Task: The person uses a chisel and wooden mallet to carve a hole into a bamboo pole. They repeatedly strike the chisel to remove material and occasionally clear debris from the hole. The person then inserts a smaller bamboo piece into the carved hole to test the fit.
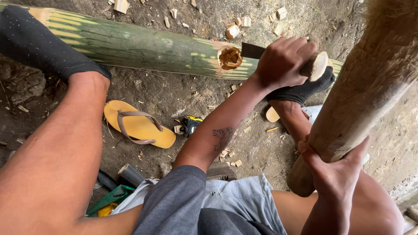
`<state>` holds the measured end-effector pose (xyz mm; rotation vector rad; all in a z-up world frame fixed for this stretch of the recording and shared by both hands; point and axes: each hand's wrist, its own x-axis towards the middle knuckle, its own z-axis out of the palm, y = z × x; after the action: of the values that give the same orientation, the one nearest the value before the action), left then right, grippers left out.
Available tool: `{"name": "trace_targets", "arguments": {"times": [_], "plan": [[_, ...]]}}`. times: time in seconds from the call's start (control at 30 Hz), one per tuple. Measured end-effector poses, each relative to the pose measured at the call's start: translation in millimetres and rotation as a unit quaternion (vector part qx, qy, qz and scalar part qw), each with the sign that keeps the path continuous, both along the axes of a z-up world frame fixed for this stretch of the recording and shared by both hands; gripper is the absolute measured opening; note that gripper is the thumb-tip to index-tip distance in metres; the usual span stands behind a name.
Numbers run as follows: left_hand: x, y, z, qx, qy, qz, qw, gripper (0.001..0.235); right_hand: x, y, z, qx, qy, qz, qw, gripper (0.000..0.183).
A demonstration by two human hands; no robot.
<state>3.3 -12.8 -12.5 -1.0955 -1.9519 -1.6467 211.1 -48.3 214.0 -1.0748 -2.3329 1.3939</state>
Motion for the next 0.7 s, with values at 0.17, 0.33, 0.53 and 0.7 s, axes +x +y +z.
{"name": "trace_targets", "arguments": {"times": [0.17, 0.33, 0.53, 0.7], "plan": [[12.2, 0.0, -8.0, 0.024, -0.009, 0.012, 1.0, 0.043, 9.4, 3.3, -2.7, -0.007, -0.001, 0.019, 1.0, 0.092], [6.2, 1.5, -10.1, 0.079, -0.01, 0.038, 0.996, 0.037, 8.1, 4.4, 3.4, 0.046, -0.015, 0.006, 0.999, 0.095], [-4.4, -1.8, -8.6, 0.055, -0.058, 0.124, 0.989, 0.031, -10.5, 20.0, -14.7, 0.301, -0.205, 0.15, 0.919, 0.105], [-8.6, 0.0, -4.3, 0.085, -0.057, 0.143, 0.984, 0.036, -16.6, 31.0, 8.6, 0.223, -0.169, 0.057, 0.958, 0.102]]}}
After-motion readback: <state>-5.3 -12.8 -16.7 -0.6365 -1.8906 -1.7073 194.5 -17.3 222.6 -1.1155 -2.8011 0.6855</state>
